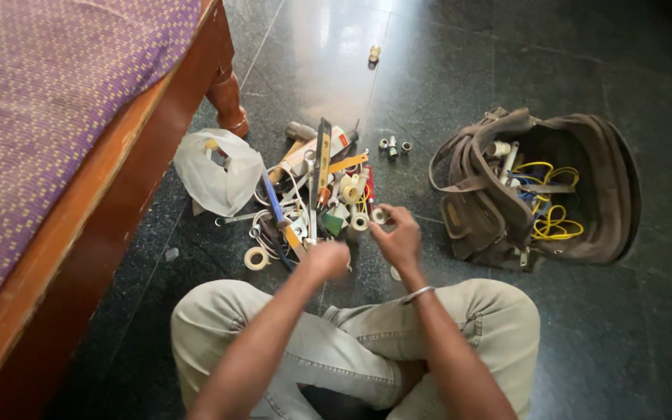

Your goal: The person sits on the floor and assembles small plumbing fittings by hand. They pick up a white plastic pipe connector and a metal ring, fit them together, and then use a green-handled tool to tighten the assembly. The person repeats this process with additional fittings from a pile of tools and parts on the floor.

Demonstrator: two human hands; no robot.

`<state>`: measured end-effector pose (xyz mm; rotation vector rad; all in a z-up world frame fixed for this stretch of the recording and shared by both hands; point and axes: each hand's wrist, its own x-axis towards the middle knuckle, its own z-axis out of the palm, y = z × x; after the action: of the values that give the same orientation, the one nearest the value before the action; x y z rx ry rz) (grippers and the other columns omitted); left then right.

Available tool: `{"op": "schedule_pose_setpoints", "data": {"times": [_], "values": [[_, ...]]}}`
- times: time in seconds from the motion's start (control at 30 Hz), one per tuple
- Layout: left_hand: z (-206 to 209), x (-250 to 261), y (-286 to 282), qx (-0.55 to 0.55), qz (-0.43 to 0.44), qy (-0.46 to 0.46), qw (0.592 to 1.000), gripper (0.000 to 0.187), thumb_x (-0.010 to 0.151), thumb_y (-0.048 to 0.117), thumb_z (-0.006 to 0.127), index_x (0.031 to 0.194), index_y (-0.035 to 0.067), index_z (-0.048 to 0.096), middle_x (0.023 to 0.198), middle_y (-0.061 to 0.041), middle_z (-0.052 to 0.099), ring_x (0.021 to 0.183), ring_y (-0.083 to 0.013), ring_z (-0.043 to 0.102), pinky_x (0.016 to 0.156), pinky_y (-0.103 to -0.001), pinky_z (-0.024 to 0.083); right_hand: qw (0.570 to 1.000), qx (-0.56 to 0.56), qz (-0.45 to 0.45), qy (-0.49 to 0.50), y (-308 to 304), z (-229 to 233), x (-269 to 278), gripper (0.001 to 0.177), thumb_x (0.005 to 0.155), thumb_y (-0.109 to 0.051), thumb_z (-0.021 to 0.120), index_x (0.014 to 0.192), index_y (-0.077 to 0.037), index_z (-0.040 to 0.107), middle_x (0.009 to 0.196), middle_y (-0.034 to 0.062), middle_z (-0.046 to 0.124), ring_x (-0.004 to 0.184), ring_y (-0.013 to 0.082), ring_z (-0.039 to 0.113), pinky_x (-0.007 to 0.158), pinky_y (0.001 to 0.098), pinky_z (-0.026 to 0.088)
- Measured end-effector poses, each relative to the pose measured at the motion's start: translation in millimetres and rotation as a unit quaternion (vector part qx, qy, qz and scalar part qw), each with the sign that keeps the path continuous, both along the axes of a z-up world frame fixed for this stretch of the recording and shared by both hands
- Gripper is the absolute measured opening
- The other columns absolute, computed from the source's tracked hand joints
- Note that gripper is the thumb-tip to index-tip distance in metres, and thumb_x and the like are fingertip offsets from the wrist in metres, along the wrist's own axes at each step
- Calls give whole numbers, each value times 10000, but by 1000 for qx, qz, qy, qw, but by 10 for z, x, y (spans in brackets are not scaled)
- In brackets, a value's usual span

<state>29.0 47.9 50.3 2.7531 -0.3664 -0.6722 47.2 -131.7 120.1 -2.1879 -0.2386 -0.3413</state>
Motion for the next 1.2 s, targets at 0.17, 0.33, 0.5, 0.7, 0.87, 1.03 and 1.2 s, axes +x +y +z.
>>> {"op": "schedule_pose_setpoints", "data": {"times": [0.17,0.33,0.5,0.7,0.87,1.03,1.2], "values": [[317,365,250,-188,163,-139,958,195,864,240,673,942,73,737,919,-188,751,899,-378,729,802,-489,567,990,-107,90,-35,-54,89,230,418,790,-218,846,1159,-63,726,1006,119,726,887,265,710,791,388,560],[246,485,172,-339,260,-171,888,188,866,241,694,961,82,725,886,-136,763,854,-322,743,758,-437,568,992,-81,93,3,27,1,214,436,776,-206,839,1171,-69,713,1012,108,720,893,251,713,801,378,564],[137,442,112,-413,278,-154,853,167,888,200,670,992,90,741,924,-109,771,854,-258,758,777,-379,577,991,-99,80,28,25,-84,283,436,756,-187,843,1164,-89,726,1038,106,711,903,253,705,787,380,564],[86,456,63,-420,268,-192,845,174,895,202,690,980,66,755,927,-126,765,880,-275,743,788,-377,566,990,-81,97,59,61,-70,366,419,749,-181,842,1147,-100,739,1043,100,694,892,230,704,714,343,588],[65,459,40,-440,282,-167,836,185,890,205,689,986,61,752,939,-124,761,849,-264,744,778,-367,570,983,-99,98,123,107,9,355,417,753,-159,824,1157,-106,736,1062,88,692,792,230,713,716,342,579],[101,463,55,-436,291,-140,840,190,889,210,694,982,55,755,919,-123,761,818,-255,740,762,-363,568,986,-91,131,52,111,-46,373,421,730,-130,838,1138,-94,743,1019,106,690,878,234,702,748,360,570],[98,471,64,-448,287,-153,833,200,895,217,705,986,46,753,905,-125,761,807,-246,736,749,-364,565,982,-99,132,94,126,-67,398,432,727,-118,836,1148,-96,740,997,102,671,850,232,693,724,361,569]]}}
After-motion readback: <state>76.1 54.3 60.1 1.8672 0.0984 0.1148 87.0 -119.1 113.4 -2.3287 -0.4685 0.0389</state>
